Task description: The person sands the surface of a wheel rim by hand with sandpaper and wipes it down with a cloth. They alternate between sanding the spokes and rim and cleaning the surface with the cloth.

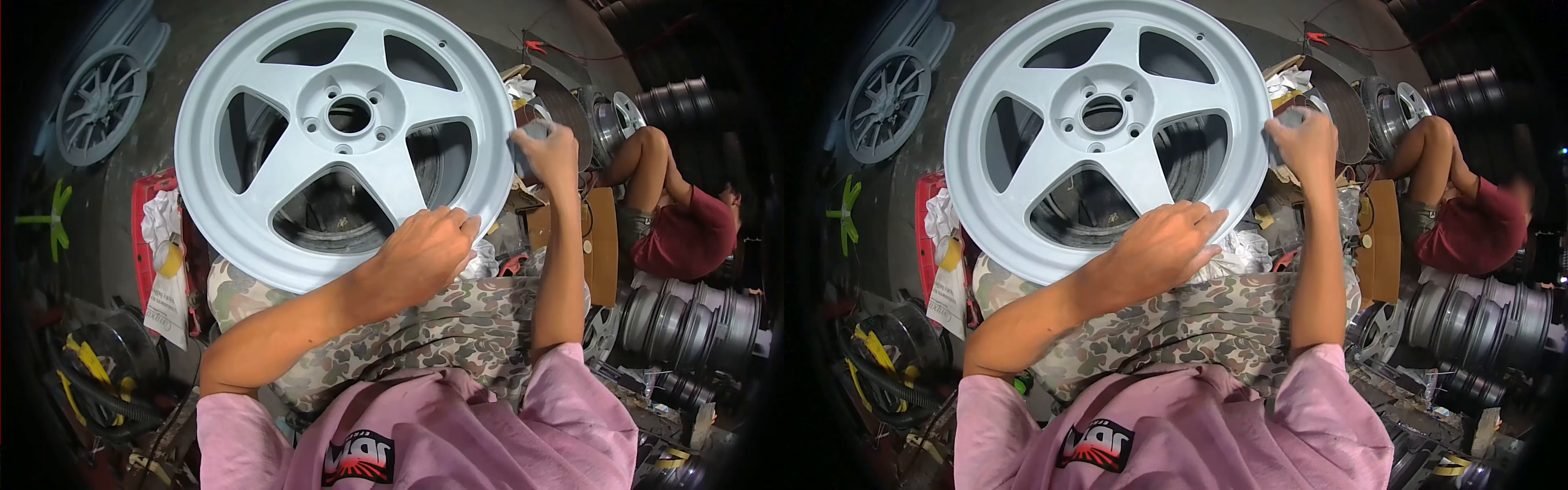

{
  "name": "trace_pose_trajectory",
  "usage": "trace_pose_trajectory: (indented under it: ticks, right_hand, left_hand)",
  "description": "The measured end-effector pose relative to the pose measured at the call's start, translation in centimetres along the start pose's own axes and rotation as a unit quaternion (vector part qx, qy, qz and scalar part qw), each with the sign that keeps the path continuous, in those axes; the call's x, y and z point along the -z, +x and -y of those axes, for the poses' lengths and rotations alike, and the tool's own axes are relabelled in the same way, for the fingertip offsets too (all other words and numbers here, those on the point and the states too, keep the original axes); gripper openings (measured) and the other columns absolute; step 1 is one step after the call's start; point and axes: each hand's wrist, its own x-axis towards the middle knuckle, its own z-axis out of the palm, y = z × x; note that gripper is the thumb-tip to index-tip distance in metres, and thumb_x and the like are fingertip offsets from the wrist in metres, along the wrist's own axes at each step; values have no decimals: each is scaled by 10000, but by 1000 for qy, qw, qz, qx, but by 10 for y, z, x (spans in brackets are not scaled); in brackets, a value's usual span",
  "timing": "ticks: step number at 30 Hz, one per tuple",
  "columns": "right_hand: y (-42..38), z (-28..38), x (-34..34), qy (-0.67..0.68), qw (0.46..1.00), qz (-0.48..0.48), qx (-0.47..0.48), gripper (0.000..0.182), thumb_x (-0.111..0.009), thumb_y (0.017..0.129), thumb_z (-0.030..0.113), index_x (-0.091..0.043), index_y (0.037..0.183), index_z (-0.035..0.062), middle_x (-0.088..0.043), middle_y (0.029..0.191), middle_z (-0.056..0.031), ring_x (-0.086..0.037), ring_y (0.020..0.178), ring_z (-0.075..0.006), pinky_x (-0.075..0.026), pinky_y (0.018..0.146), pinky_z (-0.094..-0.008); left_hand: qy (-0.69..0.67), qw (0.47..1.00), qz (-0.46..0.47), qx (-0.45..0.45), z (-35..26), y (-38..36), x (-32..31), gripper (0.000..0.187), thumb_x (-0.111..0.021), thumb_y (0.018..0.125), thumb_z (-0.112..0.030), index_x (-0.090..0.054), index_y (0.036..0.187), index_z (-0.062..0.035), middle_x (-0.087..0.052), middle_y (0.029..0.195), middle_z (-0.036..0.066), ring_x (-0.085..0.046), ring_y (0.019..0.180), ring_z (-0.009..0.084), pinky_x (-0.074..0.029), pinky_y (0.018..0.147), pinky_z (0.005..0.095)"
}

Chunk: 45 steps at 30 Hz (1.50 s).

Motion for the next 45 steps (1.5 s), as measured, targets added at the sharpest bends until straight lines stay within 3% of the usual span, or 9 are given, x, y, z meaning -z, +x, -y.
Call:
trace_pose_trajectory:
  ticks: [4,10,17,22,31,35,39,42,45]
  right_hand:
    - [28,6,8,5,994,-101,49,425,-778,817,369,-801,1057,19,-766,894,-241,-772,873,-373,-580,844,-454]
    - [10,-46,14,390,914,86,-76,242,-687,1031,186,-651,1159,-16,-752,874,-93,-710,697,-132,-553,598,-237]
    - [14,-20,-5,246,968,50,-15,391,-823,922,271,-674,1140,-17,-722,856,-53,-642,639,-103,-517,580,-263]
    - [5,-19,-26,102,984,-71,125,419,-755,877,241,-667,1129,-82,-756,925,-214,-720,839,-250,-551,809,-388]
    - [-42,-47,0,300,945,119,-50,360,-809,920,309,-677,1127,46,-691,856,-27,-629,711,-93,-491,644,-256]
    - [-41,-115,-38,430,887,66,-158,295,-722,998,265,-641,1157,31,-693,856,-36,-648,684,-119,-515,610,-285]
    - [-69,-240,-153,308,903,211,-214,183,-608,1023,143,-641,1154,19,-695,850,-49,-642,648,-126,-508,590,-288]
    - [-117,-278,-198,33,978,174,-113,400,-730,922,277,-637,1181,-13,-699,1029,-212,-679,994,-398,-536,921,-443]
    - [-135,-272,-212,-121,984,127,-38,450,-770,869,302,-658,1183,0,-660,1121,-249,-622,1106,-452,-499,987,-498]
  left_hand:
    - [-7,1000,14,8,1,1,3,463,-741,923,-214,-628,1286,51,-652,1042,156,-663,996,330,-534,878,433]
    - [-21,1000,10,7,-1,3,6,468,-742,922,-205,-622,1288,60,-656,1048,168,-662,1006,337,-535,879,437]
    - [-23,1000,9,-5,3,3,5,459,-729,932,-198,-620,1284,76,-665,1070,186,-662,1021,357,-538,890,452]
    - [-28,999,28,11,2,5,10,458,-727,933,-198,-624,1283,78,-664,1058,189,-666,1014,366,-538,893,457]
    - [-25,1000,15,-9,9,2,9,426,-723,939,-205,-641,1264,59,-666,1062,183,-668,1017,367,-537,900,464]
    - [-29,999,10,9,24,11,32,366,-709,954,-192,-669,1244,28,-688,1078,199,-681,1006,380,-542,911,475]
    - [19,992,-123,25,63,15,70,312,-731,965,-240,-735,1169,-5,-744,1062,193,-716,983,353,-553,888,406]
    - [35,979,-168,114,77,13,98,305,-719,991,-248,-747,1178,-9,-771,1072,144,-731,1021,257,-545,903,357]
    - [22,972,-177,155,86,13,112,308,-699,1008,-237,-750,1203,-5,-780,1113,124,-719,1097,208,-524,988,331]
